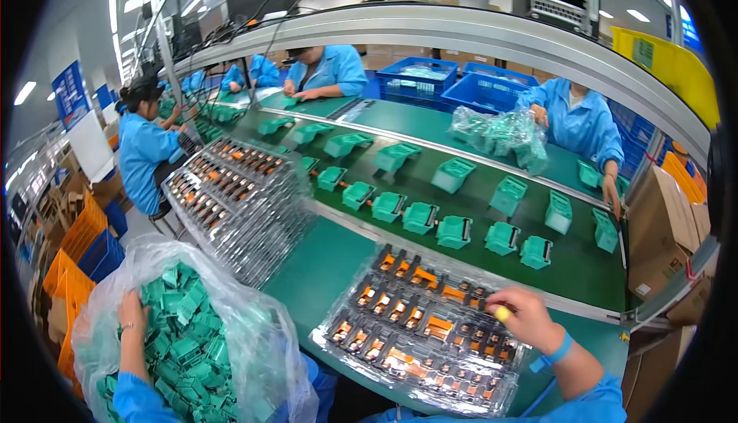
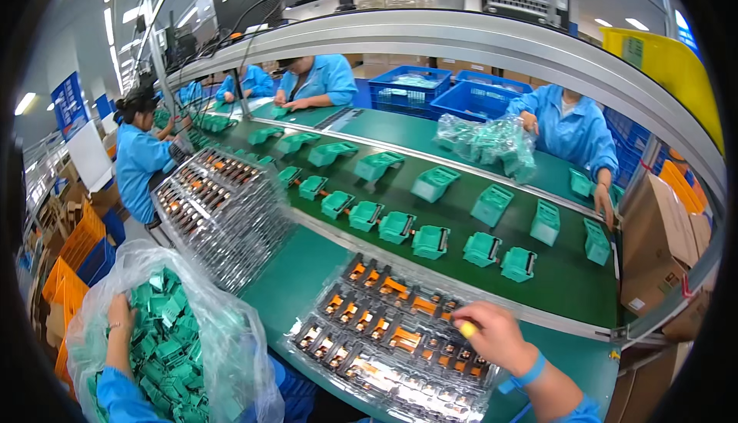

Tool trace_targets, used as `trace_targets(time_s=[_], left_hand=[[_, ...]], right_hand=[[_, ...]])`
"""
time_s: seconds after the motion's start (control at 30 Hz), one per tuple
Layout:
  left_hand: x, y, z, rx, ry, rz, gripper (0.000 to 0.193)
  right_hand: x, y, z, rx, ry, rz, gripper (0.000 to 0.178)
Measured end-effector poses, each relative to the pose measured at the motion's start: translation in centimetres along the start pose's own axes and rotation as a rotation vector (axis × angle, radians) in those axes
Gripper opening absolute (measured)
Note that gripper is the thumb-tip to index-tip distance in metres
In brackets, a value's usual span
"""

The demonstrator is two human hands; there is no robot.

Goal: The person assembles small electronic components by hand, inserting yellow electronic components into green plastic housings.

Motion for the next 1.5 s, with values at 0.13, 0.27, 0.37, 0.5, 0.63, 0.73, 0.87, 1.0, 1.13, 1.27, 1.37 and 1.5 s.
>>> trace_targets(time_s=[0.13,0.27,0.37,0.5,0.63,0.73,0.87,1.0,1.13,1.27,1.37,1.5], left_hand=[[5.4,-2.0,1.5,0.028,0.036,0.168,0.025],[8.4,-7.4,6.0,1.219,-0.334,0.087,0.015],[12.8,-12.8,16.6,1.754,-0.435,-0.033,0.027],[18.6,-15.3,26.7,2.127,-0.342,-0.426,0.04],[24.0,-13.4,33.4,2.392,-0.341,-0.724,0.05],[25.4,-12.2,37.5,2.472,-0.317,-0.755,0.047],[25.3,-11.0,40.7,2.501,-0.398,-0.704,0.041],[24.2,-10.1,42.7,2.42,-0.346,-0.749,0.045],[23.3,-9.2,43.4,2.145,-0.189,-0.7,0.054],[22.4,-8.9,44.7,2.007,-0.071,-0.869,0.058],[22.8,-8.9,46.0,2.016,-0.023,-1.116,0.061],[23.4,-10.7,47.2,1.89,0.204,-1.119,0.069]], right_hand=[[-2.1,0.6,-0.8,0.08,-0.09,-0.144,0.016],[-5.5,3.9,-3.0,0.04,-0.208,-0.22,0.02],[-8.5,6.7,-3.2,0.152,-0.122,-0.278,0.026],[-11.4,9.7,-2.2,0.265,-0.13,-0.36,0.032],[-12.3,10.9,-2.0,0.236,-0.04,-0.402,0.039],[-12.2,10.7,-2.8,0.208,0.0,-0.324,0.046],[-12.5,9.3,-2.8,0.128,0.085,-0.262,0.032],[-12.0,7.8,0.4,-0.061,0.026,-0.151,0.028],[-8.5,4.8,-2.7,-0.69,0.251,-0.336,0.026],[-3.9,3.1,-3.9,-0.883,0.175,-0.576,0.031],[-1.5,1.9,-4.7,-0.67,0.119,-0.457,0.024],[0.2,0.1,-6.9,-0.307,-0.248,-0.37,0.023]])
Point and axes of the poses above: each hand's wrist, its own x-axis away from the middle knuckle, its own y-axis out of the palm, z = x × y, the point moved 5 cm from there along -x, towards the middle knuckle, and after that the axes turned 6 degrees about y, right-handed, at the moved point
